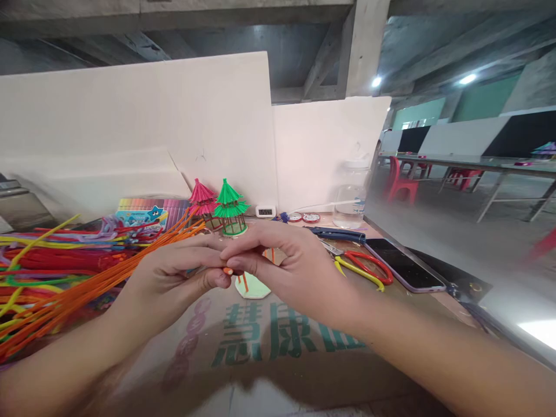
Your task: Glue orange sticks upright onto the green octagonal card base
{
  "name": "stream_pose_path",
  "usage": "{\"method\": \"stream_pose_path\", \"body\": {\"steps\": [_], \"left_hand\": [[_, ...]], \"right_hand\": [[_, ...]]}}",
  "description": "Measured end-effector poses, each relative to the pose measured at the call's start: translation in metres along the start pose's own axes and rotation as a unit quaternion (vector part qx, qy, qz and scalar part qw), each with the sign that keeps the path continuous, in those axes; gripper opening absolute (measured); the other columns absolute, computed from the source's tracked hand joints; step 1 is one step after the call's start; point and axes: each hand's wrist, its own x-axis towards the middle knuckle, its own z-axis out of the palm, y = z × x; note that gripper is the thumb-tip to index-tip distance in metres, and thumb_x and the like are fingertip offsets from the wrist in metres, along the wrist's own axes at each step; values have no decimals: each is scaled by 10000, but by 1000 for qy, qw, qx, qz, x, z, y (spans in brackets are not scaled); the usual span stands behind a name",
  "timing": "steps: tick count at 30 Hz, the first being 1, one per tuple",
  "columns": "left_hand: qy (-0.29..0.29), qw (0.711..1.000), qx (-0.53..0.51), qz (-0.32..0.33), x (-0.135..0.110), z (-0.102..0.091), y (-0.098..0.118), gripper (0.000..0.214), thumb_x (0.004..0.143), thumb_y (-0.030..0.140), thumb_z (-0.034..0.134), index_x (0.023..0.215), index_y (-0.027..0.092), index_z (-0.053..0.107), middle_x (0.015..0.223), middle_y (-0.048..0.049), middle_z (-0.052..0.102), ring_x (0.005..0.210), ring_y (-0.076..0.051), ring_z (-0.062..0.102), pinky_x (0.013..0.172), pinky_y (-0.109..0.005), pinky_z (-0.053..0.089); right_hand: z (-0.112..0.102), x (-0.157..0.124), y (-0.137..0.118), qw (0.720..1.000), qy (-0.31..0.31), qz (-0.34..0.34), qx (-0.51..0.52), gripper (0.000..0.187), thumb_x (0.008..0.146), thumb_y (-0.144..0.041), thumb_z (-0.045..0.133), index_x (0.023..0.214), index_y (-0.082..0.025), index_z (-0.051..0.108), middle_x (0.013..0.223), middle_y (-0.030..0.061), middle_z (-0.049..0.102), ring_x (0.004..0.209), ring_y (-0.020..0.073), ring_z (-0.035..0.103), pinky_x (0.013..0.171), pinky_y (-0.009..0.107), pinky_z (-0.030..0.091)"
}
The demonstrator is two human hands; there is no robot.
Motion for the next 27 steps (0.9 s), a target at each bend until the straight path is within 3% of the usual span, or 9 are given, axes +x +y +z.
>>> {"method": "stream_pose_path", "body": {"steps": [17, 22, 27], "left_hand": [[12, 999, 53, -1, 3, -4, 3, 91, 890, 261, 727, 813, 234, 768, 827, 25, 722, 761, -113, 678, 681, -209, 502], [42, 994, 98, 16, 5, -9, 2, 42, 878, 232, 740, 860, 232, 778, 837, 20, 711, 756, -100, 666, 674, -180, 509], [69, 967, 229, 82, 6, -18, 2, 84, 912, 245, 701, 923, 210, 776, 828, 3, 689, 720, -102, 648, 624, -187, 497]], "right_hand": [[0, -4, 5, 1000, -15, 14, 17, 78, 923, -166, 676, 936, -223, 729, 859, -35, 715, 812, 83, 646, 755, 206, 500], [-4, 0, 3, 993, -14, 96, 75, 133, 972, -281, 598, 878, -206, 654, 791, -36, 663, 727, 94, 615, 678, 223, 508], [-9, 5, -1, 986, -84, 145, -11, 141, 910, -293, 672, 811, -196, 696, 756, -28, 685, 722, 111, 615, 640, 228, 456]]}}
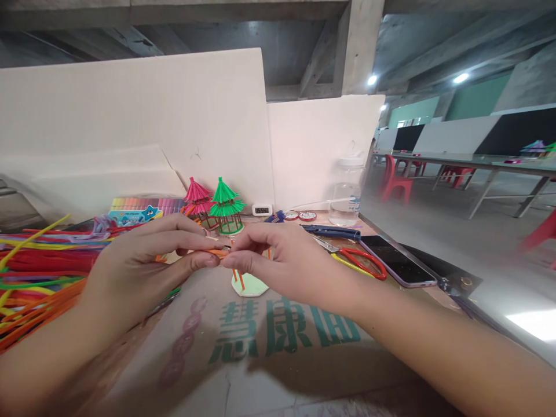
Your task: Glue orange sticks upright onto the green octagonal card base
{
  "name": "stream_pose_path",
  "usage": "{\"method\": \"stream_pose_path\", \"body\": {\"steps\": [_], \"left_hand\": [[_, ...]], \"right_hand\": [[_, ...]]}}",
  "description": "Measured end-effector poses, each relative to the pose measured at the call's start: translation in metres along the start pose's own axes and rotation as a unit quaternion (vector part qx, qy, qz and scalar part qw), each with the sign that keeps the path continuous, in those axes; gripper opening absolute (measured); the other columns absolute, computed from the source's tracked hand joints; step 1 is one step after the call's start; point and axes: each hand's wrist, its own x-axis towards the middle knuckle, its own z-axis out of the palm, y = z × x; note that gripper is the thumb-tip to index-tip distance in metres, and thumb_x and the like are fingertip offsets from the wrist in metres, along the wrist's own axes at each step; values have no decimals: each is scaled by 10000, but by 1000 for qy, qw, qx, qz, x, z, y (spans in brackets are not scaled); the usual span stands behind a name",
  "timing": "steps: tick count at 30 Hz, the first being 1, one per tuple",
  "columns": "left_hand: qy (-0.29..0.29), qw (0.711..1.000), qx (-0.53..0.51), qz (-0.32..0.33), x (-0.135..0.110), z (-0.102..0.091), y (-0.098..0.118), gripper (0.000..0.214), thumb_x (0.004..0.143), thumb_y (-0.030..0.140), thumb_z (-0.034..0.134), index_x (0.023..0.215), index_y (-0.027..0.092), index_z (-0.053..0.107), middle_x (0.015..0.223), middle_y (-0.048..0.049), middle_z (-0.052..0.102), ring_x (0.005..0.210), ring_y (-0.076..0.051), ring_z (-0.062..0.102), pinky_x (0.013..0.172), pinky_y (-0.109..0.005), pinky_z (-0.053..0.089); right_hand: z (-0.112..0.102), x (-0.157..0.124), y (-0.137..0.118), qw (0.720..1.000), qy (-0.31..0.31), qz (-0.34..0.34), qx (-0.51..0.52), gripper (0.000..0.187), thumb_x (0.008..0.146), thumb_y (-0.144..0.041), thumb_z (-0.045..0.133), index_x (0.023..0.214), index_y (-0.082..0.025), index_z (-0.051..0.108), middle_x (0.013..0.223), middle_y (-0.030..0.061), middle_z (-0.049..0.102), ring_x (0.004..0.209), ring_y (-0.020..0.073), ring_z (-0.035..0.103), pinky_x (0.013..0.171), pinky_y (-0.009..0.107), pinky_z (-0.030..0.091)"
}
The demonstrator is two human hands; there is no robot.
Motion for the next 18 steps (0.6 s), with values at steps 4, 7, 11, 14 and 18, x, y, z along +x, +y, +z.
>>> {"method": "stream_pose_path", "body": {"steps": [4, 7, 11, 14, 18], "left_hand": [[11, 991, 99, 85, -1, -6, -1, 128, 953, 254, 641, 964, 211, 761, 860, -24, 697, 750, -132, 654, 642, -227, 503], [3, 981, 141, 134, -3, -6, -2, 154, 975, 203, 589, 985, 235, 740, 853, -20, 698, 739, -139, 639, 642, -251, 500], [31, 987, 115, 110, -4, -2, -6, 243, 921, 297, 693, 1163, 325, 681, 1040, -31, 688, 893, -183, 645, 734, -309, 543], [97, 993, -56, -43, -1, 1, -7, 741, 781, 456, 823, 1431, 372, 477, 1234, -65, 628, 976, -218, 656, 757, -344, 589], [19, 937, -267, -224, 3, 2, -1, 312, 905, 471, 685, 1107, 232, 686, 859, -16, 717, 723, -150, 687, 669, -263, 590]], "right_hand": [[-1, 0, 1, 999, -48, 15, 5, 195, 947, -317, 621, 829, -190, 710, 791, -12, 699, 751, 113, 629, 694, 233, 479], [1, 1, 5, 995, -77, 31, 62, 218, 970, -314, 576, 833, -183, 683, 770, -7, 676, 731, 110, 624, 707, 237, 495], [3, 3, 7, 980, -118, 65, 146, 179, 958, -270, 580, 824, -177, 655, 734, -9, 658, 721, 106, 620, 722, 236, 504], [2, 5, 6, 977, -98, 70, 177, 181, 947, -278, 598, 803, -178, 642, 720, -12, 661, 700, 102, 619, 714, 233, 505], [4, 2, 6, 985, -76, 56, 147, 215, 952, -310, 595, 782, -185, 637, 707, -17, 664, 674, 107, 624, 677, 237, 496]]}}
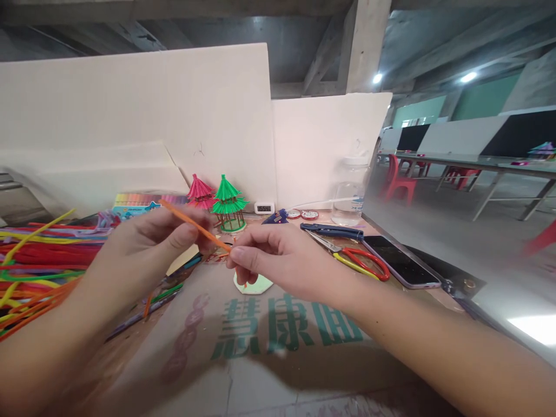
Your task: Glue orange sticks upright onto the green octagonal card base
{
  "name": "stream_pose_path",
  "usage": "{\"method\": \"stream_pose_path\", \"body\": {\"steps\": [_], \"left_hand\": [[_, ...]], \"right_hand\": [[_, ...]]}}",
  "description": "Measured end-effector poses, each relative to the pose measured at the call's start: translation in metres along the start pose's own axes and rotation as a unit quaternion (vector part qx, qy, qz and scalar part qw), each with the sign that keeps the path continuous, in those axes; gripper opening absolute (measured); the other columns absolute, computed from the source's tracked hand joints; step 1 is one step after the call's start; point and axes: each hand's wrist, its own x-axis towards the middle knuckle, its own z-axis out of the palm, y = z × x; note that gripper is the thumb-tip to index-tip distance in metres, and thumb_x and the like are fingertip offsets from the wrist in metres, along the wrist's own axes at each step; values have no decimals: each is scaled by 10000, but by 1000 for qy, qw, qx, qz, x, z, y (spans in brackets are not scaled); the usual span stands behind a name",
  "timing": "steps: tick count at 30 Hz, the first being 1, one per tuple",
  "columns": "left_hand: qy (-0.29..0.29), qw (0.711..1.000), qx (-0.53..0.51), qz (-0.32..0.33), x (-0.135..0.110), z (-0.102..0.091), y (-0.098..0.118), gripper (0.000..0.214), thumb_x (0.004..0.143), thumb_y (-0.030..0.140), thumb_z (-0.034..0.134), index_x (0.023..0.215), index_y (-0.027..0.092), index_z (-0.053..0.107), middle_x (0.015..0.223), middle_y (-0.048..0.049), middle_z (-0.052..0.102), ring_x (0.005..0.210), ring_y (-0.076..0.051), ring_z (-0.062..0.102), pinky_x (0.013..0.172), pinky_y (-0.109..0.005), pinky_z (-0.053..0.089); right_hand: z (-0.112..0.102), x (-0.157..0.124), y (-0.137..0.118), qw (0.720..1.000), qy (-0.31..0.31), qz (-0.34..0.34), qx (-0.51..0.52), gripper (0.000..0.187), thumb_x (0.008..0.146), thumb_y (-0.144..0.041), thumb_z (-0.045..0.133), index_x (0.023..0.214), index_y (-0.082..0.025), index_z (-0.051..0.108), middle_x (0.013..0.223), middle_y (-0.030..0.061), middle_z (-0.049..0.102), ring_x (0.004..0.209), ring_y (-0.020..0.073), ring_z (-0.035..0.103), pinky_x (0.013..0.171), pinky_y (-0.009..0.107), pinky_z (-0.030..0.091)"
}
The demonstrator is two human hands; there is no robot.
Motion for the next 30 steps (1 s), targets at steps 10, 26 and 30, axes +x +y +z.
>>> {"method": "stream_pose_path", "body": {"steps": [10, 26, 30], "left_hand": [[-113, 973, -162, -122, -4, 10, -9, 337, 945, 473, 637, 779, 184, 691, 678, -9, 713, 628, -124, 658, 628, -219, 546], [-123, 934, -260, -210, -2, 18, -23, 349, 901, 495, 682, 823, 157, 716, 749, -52, 725, 649, -126, 645, 653, -226, 548], [-81, 951, -245, -170, 6, 5, -16, 266, 891, 426, 725, 814, 171, 728, 710, -10, 726, 624, -97, 650, 621, -177, 547]], "right_hand": [[12, -18, 8, 875, 91, -283, -382, 78, 958, -271, 650, 922, -203, 658, 877, 12, 733, 785, 133, 614, 718, 257, 443], [13, -12, 5, 931, 58, -168, -317, 87, 970, -258, 608, 933, -231, 681, 878, -30, 741, 798, 118, 651, 729, 240, 459], [0, -11, -8, 928, 104, -176, -311, 151, 952, -164, 566, 974, -232, 699, 871, -24, 749, 768, 119, 669, 700, 240, 481]]}}
